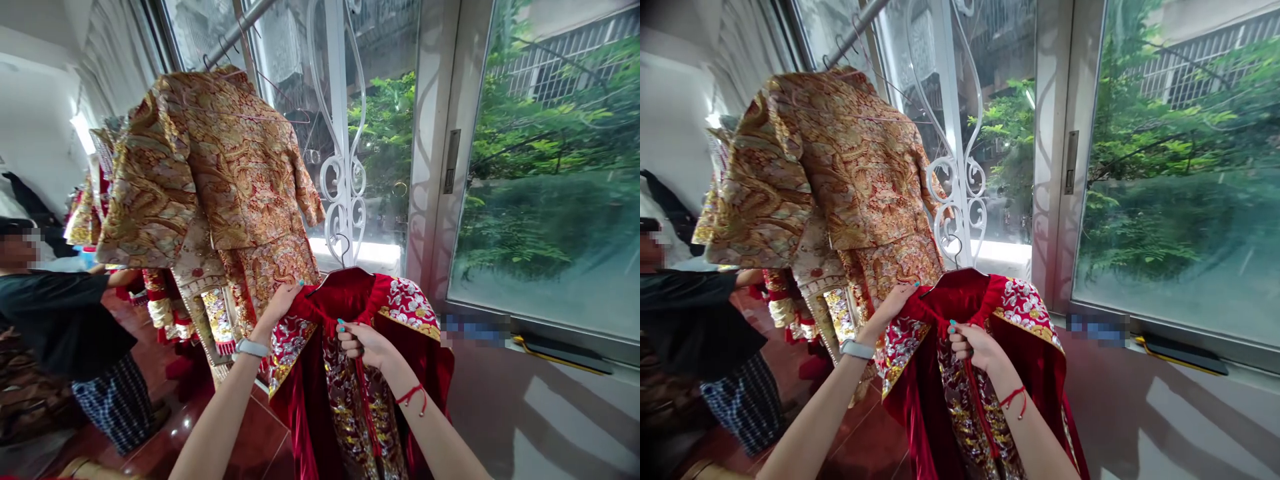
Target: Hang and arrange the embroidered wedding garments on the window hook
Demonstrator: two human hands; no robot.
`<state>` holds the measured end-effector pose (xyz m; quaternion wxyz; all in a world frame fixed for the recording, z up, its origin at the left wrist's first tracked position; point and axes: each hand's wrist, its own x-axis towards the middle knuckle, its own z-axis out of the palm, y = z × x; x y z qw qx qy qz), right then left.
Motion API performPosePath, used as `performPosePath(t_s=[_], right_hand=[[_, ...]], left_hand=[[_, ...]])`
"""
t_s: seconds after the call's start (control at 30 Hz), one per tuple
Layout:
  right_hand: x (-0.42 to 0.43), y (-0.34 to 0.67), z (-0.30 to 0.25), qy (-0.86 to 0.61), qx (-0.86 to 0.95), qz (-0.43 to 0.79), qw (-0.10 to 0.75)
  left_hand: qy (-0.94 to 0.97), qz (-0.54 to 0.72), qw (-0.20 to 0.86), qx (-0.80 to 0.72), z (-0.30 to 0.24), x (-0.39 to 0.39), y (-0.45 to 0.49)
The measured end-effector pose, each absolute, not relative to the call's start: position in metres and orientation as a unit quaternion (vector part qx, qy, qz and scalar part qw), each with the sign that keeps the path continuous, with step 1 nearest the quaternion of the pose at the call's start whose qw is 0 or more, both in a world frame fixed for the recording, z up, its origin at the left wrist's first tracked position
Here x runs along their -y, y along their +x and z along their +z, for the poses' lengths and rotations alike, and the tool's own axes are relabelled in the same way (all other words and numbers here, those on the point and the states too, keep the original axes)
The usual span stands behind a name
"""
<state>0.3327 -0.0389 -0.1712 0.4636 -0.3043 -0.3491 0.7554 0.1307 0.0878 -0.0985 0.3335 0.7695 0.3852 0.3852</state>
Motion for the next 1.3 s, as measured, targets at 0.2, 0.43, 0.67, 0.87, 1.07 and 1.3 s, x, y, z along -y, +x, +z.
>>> performPosePath(t_s=[0.2, 0.43, 0.67, 0.87, 1.07, 1.3], right_hand=[[0.041, 0.336, -0.174, -0.304, 0.357, 0.757, 0.455], [0.042, 0.336, -0.173, -0.303, 0.364, 0.755, 0.454], [0.048, 0.328, -0.169, -0.290, 0.369, 0.763, 0.444], [0.050, 0.324, -0.178, -0.292, 0.357, 0.747, 0.480], [0.045, 0.316, -0.177, -0.279, 0.337, 0.762, 0.478], [0.041, 0.318, -0.165, -0.274, 0.297, 0.780, 0.478]], left_hand=[[0.766, 0.454, 0.279, -0.360, -0.130, -0.044, 0.086], [0.790, 0.420, 0.264, -0.361, -0.123, -0.045, 0.061], [0.751, 0.390, 0.380, -0.373, -0.103, -0.073, 0.061], [0.679, 0.527, 0.259, -0.441, -0.133, -0.036, 0.086], [0.534, 0.661, 0.299, -0.435, -0.235, 0.102, 0.192], [0.350, 0.512, 0.662, -0.420, -0.241, 0.123, 0.234]])
